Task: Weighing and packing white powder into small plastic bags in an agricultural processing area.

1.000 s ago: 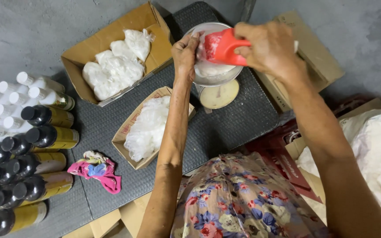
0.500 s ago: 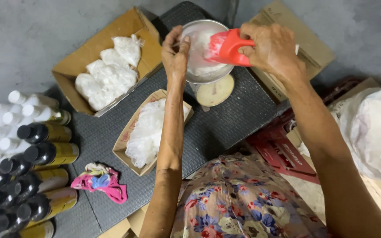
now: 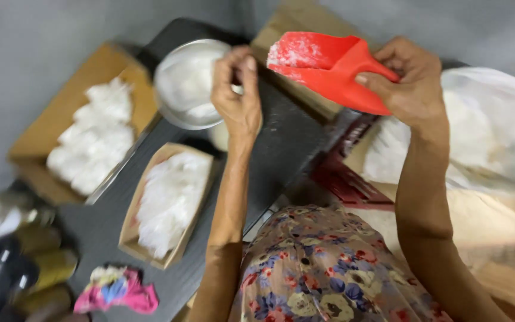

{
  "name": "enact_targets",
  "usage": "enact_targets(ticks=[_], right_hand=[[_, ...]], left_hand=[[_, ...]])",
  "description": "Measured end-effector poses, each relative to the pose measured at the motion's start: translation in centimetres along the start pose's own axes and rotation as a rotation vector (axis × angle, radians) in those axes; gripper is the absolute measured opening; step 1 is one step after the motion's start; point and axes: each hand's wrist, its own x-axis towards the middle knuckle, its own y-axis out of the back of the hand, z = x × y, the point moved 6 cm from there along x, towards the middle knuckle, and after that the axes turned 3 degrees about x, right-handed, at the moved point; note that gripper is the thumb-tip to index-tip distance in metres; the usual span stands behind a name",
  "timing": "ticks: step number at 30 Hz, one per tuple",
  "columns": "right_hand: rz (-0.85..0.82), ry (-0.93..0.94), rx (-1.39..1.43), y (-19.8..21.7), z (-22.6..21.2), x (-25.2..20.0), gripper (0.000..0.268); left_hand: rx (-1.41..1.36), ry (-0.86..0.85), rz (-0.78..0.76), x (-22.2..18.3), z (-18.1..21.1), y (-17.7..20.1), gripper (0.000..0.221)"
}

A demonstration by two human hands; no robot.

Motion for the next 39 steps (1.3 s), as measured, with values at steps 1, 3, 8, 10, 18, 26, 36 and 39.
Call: enact_targets(ticks=[1,3,8,10,18,26,36,39], right_hand=[[0.035,-0.012,-0.017,2.6,0.5,-1.1,0.023],[0.140,-0.059,-0.096,7.7,1.2,-3.9,0.023],[0.275,-0.180,-0.383,19.7,3.5,-12.3,0.021],[0.298,-0.251,-0.520,23.6,6.4,-16.1,0.020],[0.153,-0.261,-0.820,26.0,20.2,-19.2,0.020],[0.260,0.011,-0.045,16.5,12.2,-13.9,0.047],[0.225,-0.155,0.441,19.4,20.2,-14.5,0.045],[0.285,-0.321,0.696,21.6,24.2,-14.7,0.039]], left_hand=[[-0.024,-0.002,-0.032,-1.1,-0.1,-2.6,0.014],[-0.127,0.014,-0.232,-3.9,-0.2,-7.9,0.013],[-0.169,0.109,-0.499,-13.0,1.4,-19.9,0.018],[-0.168,0.025,-0.527,-17.1,1.5,-24.0,0.014],[-0.233,0.324,-0.684,-34.8,-5.6,-41.8,0.038],[0.175,0.395,-0.626,-34.3,-4.4,-42.6,0.043],[0.216,-0.068,-0.478,-36.7,-3.1,-48.1,0.026],[-0.055,0.235,-0.934,-30.9,3.6,-41.5,0.049]])
